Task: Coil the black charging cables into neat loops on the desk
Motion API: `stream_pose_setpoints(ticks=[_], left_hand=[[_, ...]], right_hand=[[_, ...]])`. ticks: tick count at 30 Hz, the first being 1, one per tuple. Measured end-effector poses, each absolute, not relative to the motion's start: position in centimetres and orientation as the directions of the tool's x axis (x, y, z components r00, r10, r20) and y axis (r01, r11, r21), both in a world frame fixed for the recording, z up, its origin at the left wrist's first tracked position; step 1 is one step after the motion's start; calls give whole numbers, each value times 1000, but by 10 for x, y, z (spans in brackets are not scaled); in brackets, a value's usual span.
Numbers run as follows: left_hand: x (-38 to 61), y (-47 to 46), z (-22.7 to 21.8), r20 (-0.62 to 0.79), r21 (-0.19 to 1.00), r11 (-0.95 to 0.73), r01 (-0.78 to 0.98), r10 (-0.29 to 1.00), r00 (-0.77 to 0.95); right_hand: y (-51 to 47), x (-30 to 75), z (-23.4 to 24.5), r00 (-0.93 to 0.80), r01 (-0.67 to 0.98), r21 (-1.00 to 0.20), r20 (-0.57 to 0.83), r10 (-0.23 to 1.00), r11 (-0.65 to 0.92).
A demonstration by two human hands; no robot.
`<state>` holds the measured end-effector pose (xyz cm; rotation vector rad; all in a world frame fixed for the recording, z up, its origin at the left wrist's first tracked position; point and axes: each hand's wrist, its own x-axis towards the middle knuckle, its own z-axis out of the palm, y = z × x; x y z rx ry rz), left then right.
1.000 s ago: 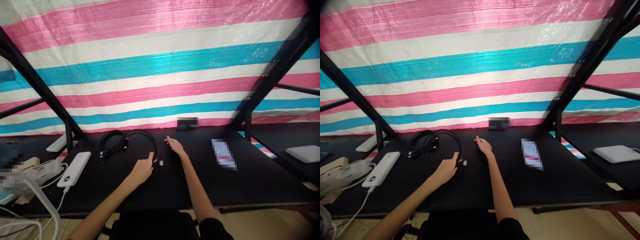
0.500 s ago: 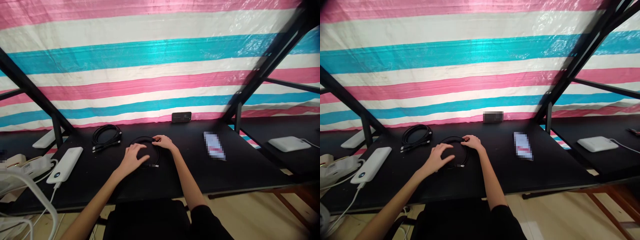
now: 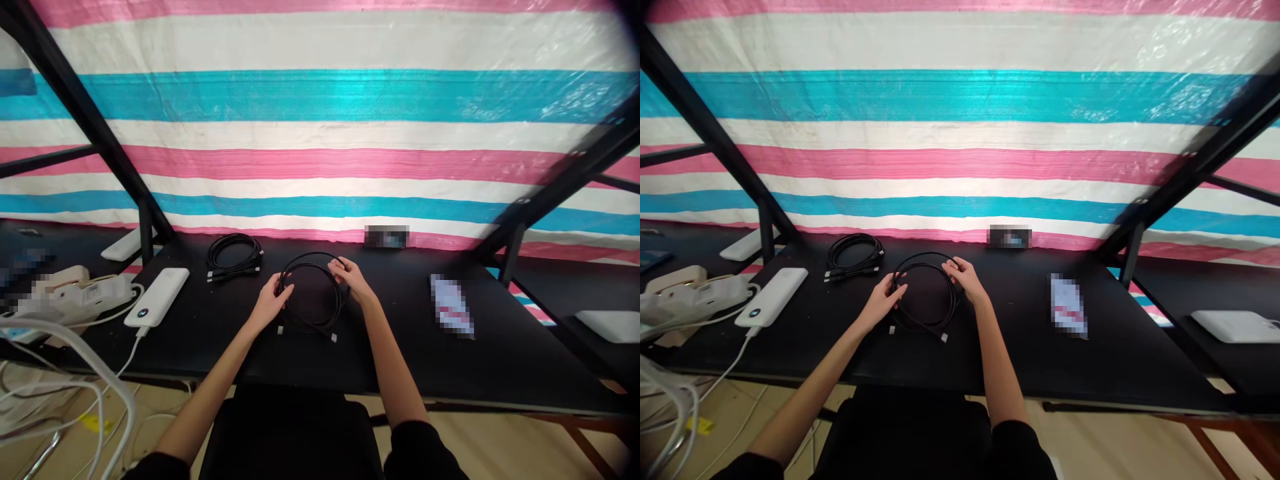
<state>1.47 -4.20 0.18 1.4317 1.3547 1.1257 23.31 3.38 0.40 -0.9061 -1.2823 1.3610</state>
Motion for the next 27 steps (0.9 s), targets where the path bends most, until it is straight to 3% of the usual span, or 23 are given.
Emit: stream_pose_setpoints(ticks=[4, 7, 12, 17, 22, 27], left_hand=[[15, -57, 33, -17, 997, 10, 82, 996, 85], [14, -67, 50, -7, 1000, 8, -16, 998, 60], [-7, -73, 54, 107, 984, -136, -117, 968, -227], [-46, -76, 51, 140, 915, -313, -254, 838, -527], [-74, -87, 58, 160, 909, -367, -196, 744, -649], [-91, -98, 69, 227, 880, -459, -122, 632, -741]], right_hand=[[35, 230, 8, -147, -388, -921, 39, 988, -21], [39, 239, 14, -91, -642, -764, -2, 996, -61], [45, 266, 17, -77, -912, -403, -6, 997, -73], [47, 287, 10, -82, -963, -255, -26, 996, -86], [47, 290, 9, -68, -938, -343, 33, 997, -53], [49, 295, 9, 84, -755, -646, 74, 994, 112]])
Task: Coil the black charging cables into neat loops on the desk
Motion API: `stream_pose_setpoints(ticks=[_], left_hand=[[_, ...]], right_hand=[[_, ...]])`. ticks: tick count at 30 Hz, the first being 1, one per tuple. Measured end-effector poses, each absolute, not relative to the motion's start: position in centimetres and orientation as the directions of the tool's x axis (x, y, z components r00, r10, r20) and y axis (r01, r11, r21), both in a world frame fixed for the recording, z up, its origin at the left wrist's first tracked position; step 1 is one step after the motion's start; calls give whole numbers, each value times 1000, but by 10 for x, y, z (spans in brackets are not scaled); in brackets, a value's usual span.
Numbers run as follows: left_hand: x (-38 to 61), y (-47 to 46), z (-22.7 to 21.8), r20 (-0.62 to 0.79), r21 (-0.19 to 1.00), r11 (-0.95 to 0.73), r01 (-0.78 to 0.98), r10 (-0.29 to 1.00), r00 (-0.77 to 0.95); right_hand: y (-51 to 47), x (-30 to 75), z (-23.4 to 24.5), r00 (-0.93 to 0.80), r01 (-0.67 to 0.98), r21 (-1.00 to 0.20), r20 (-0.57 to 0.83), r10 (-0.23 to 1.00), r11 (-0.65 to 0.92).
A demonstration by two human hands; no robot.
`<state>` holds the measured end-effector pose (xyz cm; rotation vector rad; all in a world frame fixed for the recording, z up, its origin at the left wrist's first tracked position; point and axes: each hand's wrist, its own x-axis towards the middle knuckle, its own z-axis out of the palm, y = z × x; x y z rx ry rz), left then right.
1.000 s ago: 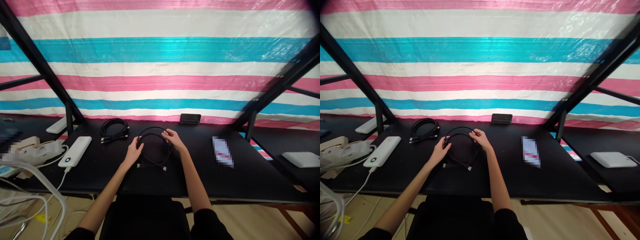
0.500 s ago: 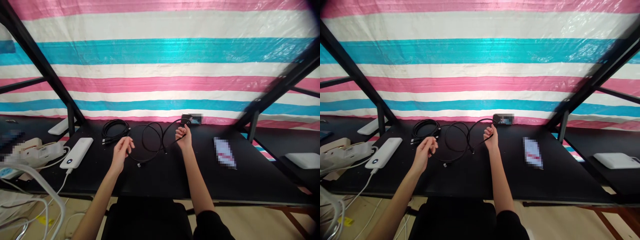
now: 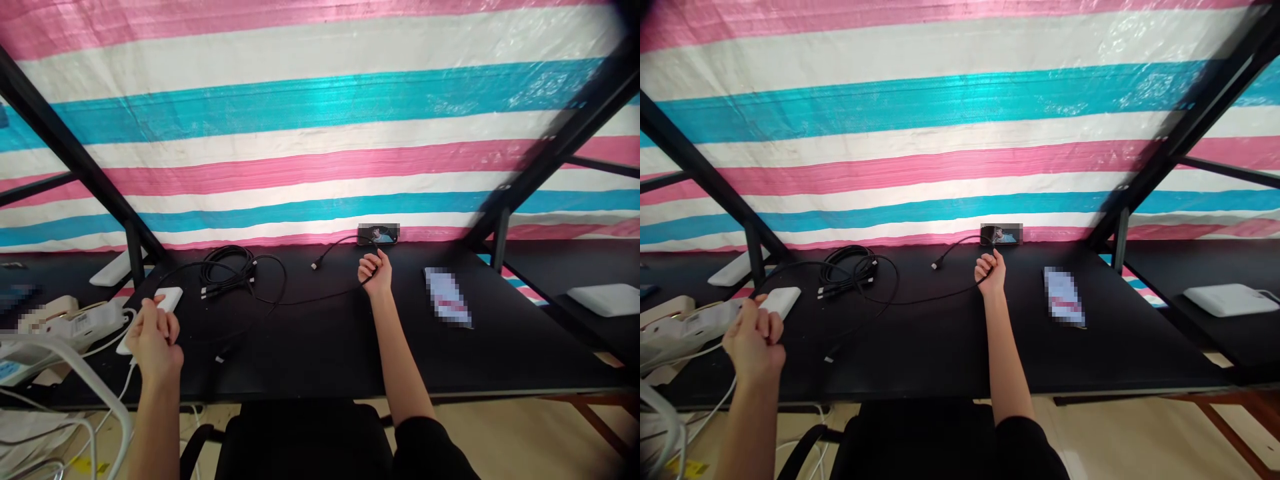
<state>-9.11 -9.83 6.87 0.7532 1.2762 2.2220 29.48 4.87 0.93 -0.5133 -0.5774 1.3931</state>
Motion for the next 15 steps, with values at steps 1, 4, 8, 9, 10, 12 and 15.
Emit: stream_pose_setpoints(ticks=[1, 4, 8, 9, 10, 12, 15], left_hand=[[-93, -100, 70, 241, 875, -474, -95, 599, -764], [-92, -103, 73, 337, 859, -512, 9, 552, -763], [-73, -103, 78, 477, 820, -561, 112, 563, -675], [-66, -102, 80, 480, 822, -558, 108, 580, -658], [-59, -101, 82, 472, 827, -555, 94, 593, -652], [-46, -100, 86, 443, 837, -545, 46, 627, -640], [-25, -98, 90, 403, 855, -518, -17, 685, -607]], right_hand=[[49, 296, 9, 114, -702, -700, 77, 990, 135], [51, 291, 11, 172, -572, -808, 52, 984, 142], [48, 271, 15, 113, -441, -894, 30, 993, 77], [46, 265, 16, 67, -415, -908, 35, 997, 60], [43, 259, 17, 16, -390, -920, 41, 999, 44], [36, 248, 19, -95, -329, -944, 52, 994, 18], [25, 234, 23, -251, -226, -974, 65, 966, 7]])
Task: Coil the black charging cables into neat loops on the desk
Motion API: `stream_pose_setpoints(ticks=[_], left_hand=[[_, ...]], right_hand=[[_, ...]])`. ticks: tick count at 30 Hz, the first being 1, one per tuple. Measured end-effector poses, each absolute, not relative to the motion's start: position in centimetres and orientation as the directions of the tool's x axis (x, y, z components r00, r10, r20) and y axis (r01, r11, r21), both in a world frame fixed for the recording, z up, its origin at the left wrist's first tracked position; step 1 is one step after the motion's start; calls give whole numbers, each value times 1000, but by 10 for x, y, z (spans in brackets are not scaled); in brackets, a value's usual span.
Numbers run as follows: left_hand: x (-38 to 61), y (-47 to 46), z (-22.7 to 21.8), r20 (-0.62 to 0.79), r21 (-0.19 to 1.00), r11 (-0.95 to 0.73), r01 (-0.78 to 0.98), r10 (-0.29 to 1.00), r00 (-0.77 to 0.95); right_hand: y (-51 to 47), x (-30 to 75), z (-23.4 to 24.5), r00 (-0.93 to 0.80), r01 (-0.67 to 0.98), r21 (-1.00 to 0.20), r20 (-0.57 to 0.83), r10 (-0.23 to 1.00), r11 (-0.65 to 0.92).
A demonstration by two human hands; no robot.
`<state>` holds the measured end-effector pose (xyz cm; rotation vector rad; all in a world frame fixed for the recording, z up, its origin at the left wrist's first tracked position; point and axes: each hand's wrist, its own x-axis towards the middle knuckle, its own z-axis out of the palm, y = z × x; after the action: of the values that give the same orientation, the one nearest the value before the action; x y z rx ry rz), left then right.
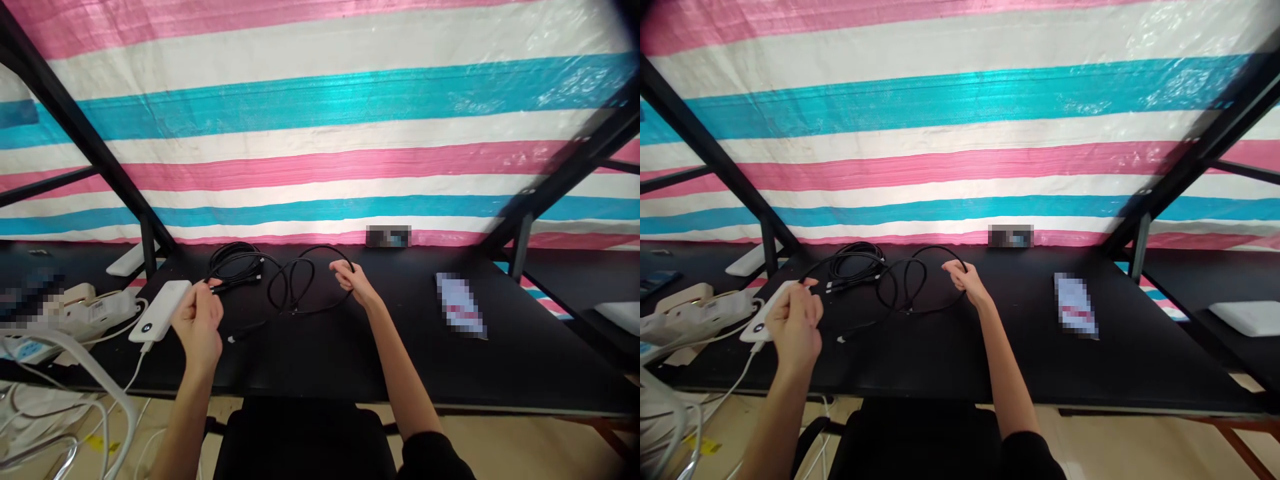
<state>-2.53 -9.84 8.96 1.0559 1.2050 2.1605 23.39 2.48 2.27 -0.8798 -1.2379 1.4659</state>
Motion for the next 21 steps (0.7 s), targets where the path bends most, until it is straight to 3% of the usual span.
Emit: stream_pose_setpoints(ticks=[5, 9, 15, 21], left_hand=[[3, -96, 88, 377, 877, -476, -64, 765, -522], [5, -94, 92, 340, 864, -474, -167, 796, -500], [-32, -100, 105, 202, 713, -386, -585, 912, -356], [-62, -108, 98, 190, 585, -309, -750, 951, -244]], right_hand=[[11, 220, 29, -446, -167, -986, 84, 891, 9], [12, 224, 29, -507, -246, -968, 89, 857, -45], [23, 237, 32, -388, -430, -892, 40, 921, -142], [28, 244, 37, -328, -535, -827, 17, 944, -171]])
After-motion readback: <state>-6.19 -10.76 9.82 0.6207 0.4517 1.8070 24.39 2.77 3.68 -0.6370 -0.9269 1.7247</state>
